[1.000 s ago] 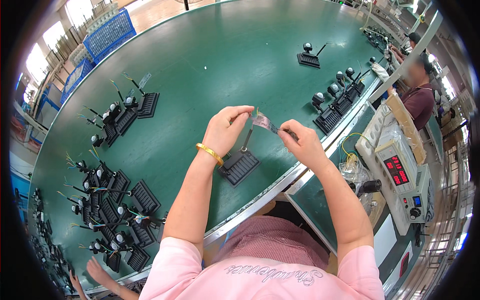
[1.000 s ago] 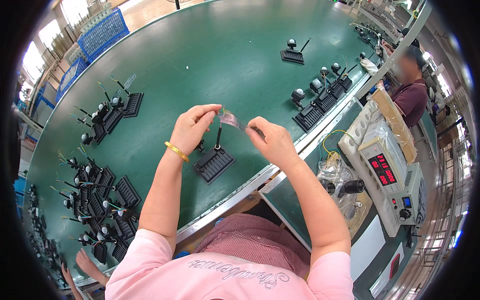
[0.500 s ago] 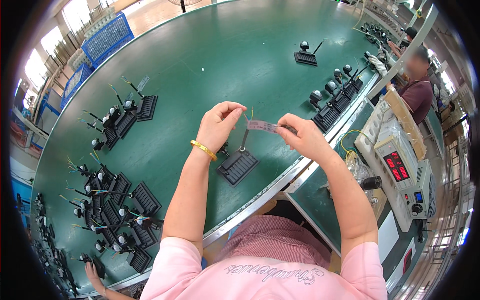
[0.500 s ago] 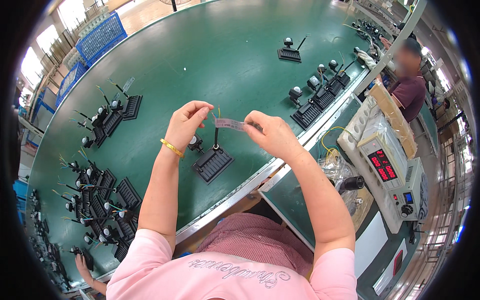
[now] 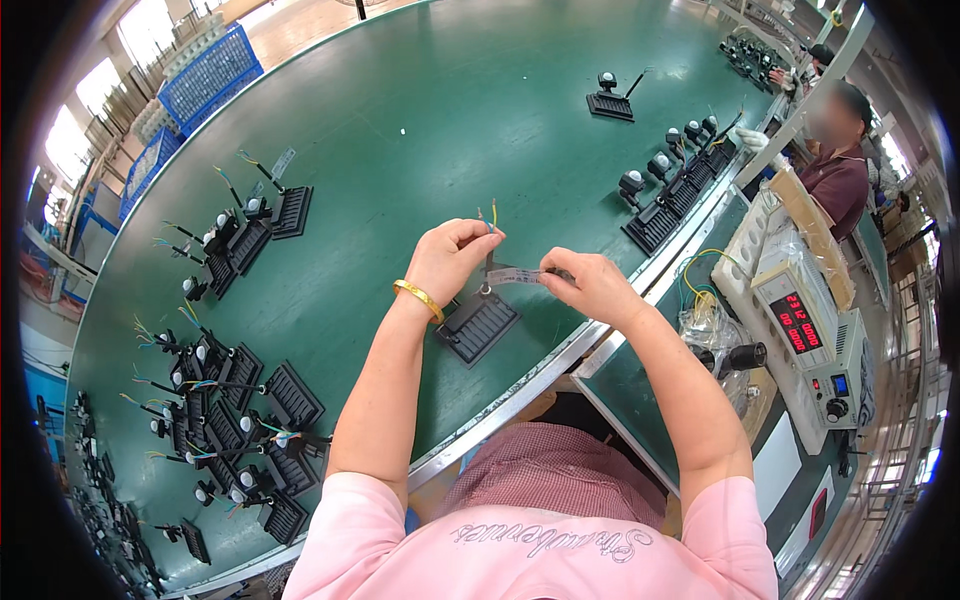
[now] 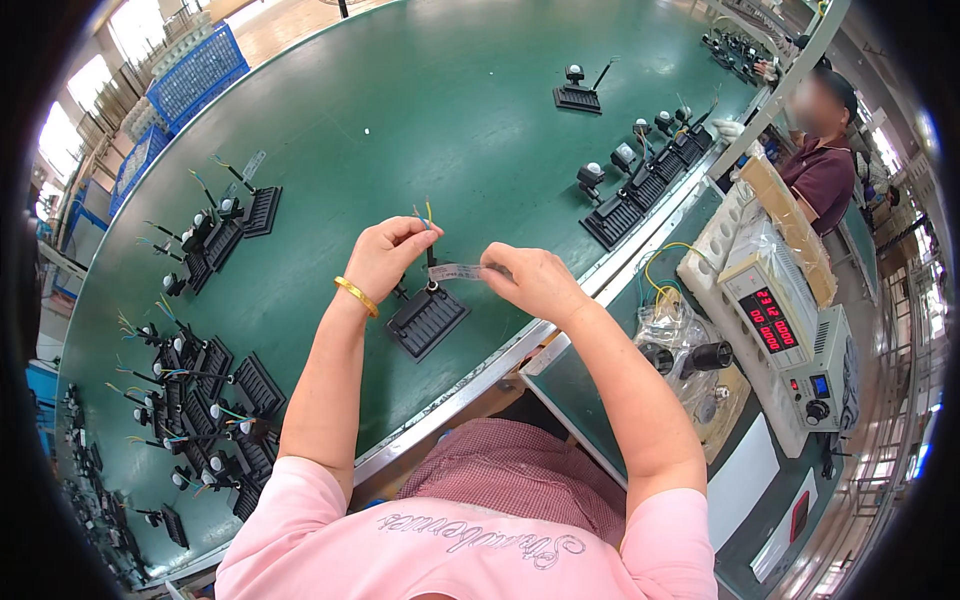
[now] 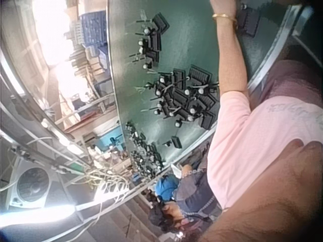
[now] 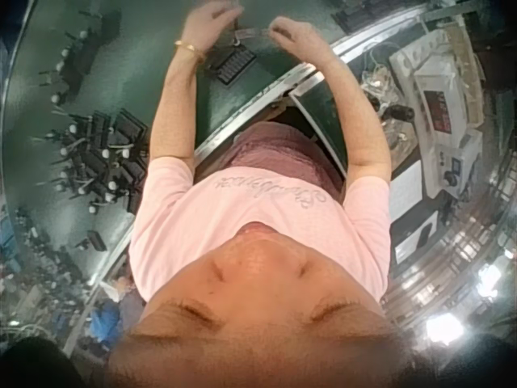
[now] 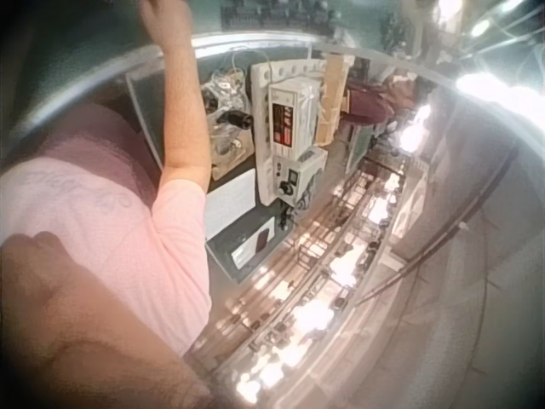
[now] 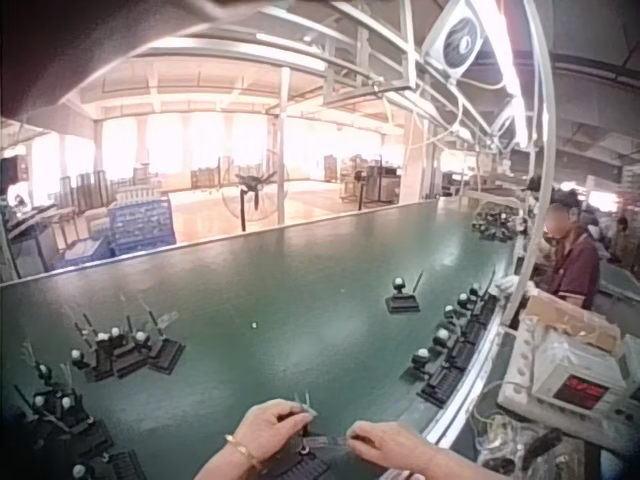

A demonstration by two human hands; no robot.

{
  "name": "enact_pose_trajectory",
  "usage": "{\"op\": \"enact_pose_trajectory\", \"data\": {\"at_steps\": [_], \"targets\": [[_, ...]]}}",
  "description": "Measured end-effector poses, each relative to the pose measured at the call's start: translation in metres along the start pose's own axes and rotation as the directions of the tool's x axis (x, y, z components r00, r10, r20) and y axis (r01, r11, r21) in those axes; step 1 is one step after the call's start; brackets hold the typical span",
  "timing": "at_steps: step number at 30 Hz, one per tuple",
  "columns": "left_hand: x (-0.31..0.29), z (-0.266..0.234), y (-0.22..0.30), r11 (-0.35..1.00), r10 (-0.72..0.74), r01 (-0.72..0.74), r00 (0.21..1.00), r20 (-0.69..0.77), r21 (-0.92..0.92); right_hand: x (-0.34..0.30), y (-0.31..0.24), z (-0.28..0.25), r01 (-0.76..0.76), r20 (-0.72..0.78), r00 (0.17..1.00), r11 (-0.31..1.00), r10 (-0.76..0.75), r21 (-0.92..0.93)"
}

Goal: Measuring small electronic or plastic components with a ruler and using a digital testing device on an assembly line.

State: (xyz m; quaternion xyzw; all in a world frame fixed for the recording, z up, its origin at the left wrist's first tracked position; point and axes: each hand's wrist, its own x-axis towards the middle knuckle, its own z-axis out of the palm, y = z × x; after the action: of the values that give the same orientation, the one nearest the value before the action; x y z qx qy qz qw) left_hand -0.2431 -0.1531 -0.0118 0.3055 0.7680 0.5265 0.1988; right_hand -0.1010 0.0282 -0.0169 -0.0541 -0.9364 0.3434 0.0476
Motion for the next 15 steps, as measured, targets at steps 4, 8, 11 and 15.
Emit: {"op": "enact_pose_trajectory", "data": {"at_steps": [4, 8, 11, 15], "targets": [[-0.002, -0.004, -0.009, 0.992, -0.040, 0.046, 0.998, 0.051, -0.119, 0.001, 0.007, 0.000, 0.041, -0.015, 0.999, 0.999, -0.041, -0.009], [-0.004, -0.005, -0.007, 0.978, -0.036, 0.050, 0.997, 0.074, -0.204, 0.005, 0.013, -0.001, 0.061, -0.031, 0.998, 0.998, -0.061, -0.004], [-0.004, -0.005, -0.010, 0.974, -0.028, 0.044, 0.997, 0.075, -0.221, 0.009, 0.016, -0.001, 0.056, -0.015, 0.998, 0.998, -0.056, 0.009], [-0.006, -0.003, -0.007, 0.972, -0.013, 0.026, 0.998, 0.059, -0.233, 0.016, 0.025, 0.002, 0.105, -0.013, 0.994, 0.994, -0.105, -0.004]]}}
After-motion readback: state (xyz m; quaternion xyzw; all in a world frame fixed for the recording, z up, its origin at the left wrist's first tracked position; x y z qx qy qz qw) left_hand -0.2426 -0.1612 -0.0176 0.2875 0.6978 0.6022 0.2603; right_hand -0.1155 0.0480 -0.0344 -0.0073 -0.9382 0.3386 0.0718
